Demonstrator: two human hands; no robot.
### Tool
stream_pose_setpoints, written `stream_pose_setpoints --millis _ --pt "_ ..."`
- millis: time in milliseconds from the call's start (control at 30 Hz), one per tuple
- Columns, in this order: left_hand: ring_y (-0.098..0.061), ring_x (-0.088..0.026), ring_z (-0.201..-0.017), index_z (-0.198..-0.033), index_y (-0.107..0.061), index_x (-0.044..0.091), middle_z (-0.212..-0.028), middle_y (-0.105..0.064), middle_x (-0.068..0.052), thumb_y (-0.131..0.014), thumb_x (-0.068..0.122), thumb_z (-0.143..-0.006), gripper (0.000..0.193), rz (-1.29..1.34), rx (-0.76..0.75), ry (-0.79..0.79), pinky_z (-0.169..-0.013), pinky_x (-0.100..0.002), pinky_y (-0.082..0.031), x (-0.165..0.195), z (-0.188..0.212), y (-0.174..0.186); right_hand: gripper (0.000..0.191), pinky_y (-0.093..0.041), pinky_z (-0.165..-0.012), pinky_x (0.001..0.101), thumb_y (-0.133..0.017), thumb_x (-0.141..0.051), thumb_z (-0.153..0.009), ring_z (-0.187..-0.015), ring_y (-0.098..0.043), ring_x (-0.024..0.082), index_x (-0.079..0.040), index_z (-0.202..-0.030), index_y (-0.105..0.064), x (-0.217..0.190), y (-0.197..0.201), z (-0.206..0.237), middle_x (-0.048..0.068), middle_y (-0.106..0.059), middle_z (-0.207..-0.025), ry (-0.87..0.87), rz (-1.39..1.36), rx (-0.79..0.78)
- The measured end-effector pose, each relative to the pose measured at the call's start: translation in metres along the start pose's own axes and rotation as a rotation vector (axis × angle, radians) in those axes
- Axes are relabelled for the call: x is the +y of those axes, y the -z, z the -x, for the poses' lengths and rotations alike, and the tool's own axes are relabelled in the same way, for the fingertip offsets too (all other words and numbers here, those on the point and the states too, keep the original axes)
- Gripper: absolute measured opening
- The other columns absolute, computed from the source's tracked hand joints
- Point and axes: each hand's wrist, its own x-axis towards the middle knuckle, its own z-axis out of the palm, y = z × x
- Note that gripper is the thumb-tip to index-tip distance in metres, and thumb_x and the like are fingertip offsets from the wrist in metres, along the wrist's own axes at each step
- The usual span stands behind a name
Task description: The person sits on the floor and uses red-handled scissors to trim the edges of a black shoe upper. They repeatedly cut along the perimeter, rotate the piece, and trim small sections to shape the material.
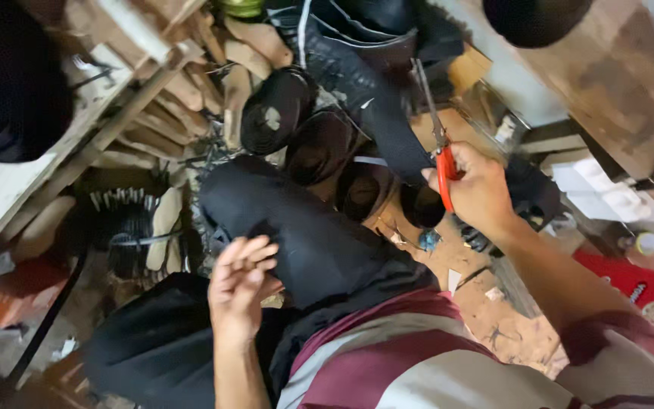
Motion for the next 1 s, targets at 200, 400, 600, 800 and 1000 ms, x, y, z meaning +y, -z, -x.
stream_pose_setpoints --millis 200,400,600,800,1000 --pt "-0.063 -0.017 -0.122 -0.138 -0.058 0.000 -0.134 -0.067 -0.014 -0.056 -0.009 -0.097 0.042 -0.295 -0.038 -0.025 -0.107 -0.030 -0.048 -0.034 -0.008 -0.025 0.031 -0.055 -0.066 0.0412 -0.075 -0.025 -0.089 -0.076 -0.072 0.032 -0.013 -0.117 -0.072 0.144 -0.056 0.016 0.016 -0.075 -0.094 -0.018 0.298 0.233" --pt "-0.065 -0.018 -0.119 -0.134 -0.060 0.000 -0.131 -0.069 -0.014 -0.058 -0.010 -0.095 0.040 -0.327 0.008 -0.050 -0.109 -0.033 -0.048 -0.040 -0.007 -0.021 0.037 -0.054 -0.072 0.0424 -0.060 -0.028 -0.092 -0.086 -0.069 0.033 -0.012 -0.125 -0.069 0.188 -0.099 0.067 0.015 -0.074 -0.107 -0.139 0.500 0.002" --pt "-0.066 -0.019 -0.116 -0.133 -0.061 -0.002 -0.128 -0.070 -0.016 -0.058 -0.011 -0.095 0.039 -0.330 0.057 -0.041 -0.108 -0.035 -0.048 -0.048 -0.009 -0.021 0.039 -0.053 -0.082 0.0414 -0.049 -0.029 -0.098 -0.098 -0.066 0.030 -0.009 -0.126 -0.066 0.178 -0.105 0.062 0.014 -0.070 -0.114 -0.135 0.855 -0.372" --pt "-0.066 -0.019 -0.116 -0.131 -0.061 -0.002 -0.128 -0.070 -0.015 -0.057 -0.011 -0.095 0.038 -0.367 0.074 -0.044 -0.108 -0.034 -0.049 -0.052 -0.009 -0.022 0.043 -0.053 -0.092 0.0404 -0.038 -0.031 -0.103 -0.110 -0.062 0.027 -0.007 -0.127 -0.064 0.190 -0.107 0.033 0.012 -0.066 -0.121 0.144 1.300 -0.590" --pt "-0.066 -0.018 -0.116 -0.132 -0.061 -0.002 -0.128 -0.070 -0.015 -0.058 -0.011 -0.095 0.038 -0.333 0.081 -0.035 -0.108 -0.034 -0.048 -0.048 -0.008 -0.026 0.050 -0.051 -0.098 0.0374 -0.028 -0.031 -0.106 -0.118 -0.061 0.025 -0.003 -0.134 -0.058 0.196 -0.114 0.014 0.014 -0.062 -0.131 0.462 1.862 -0.938"
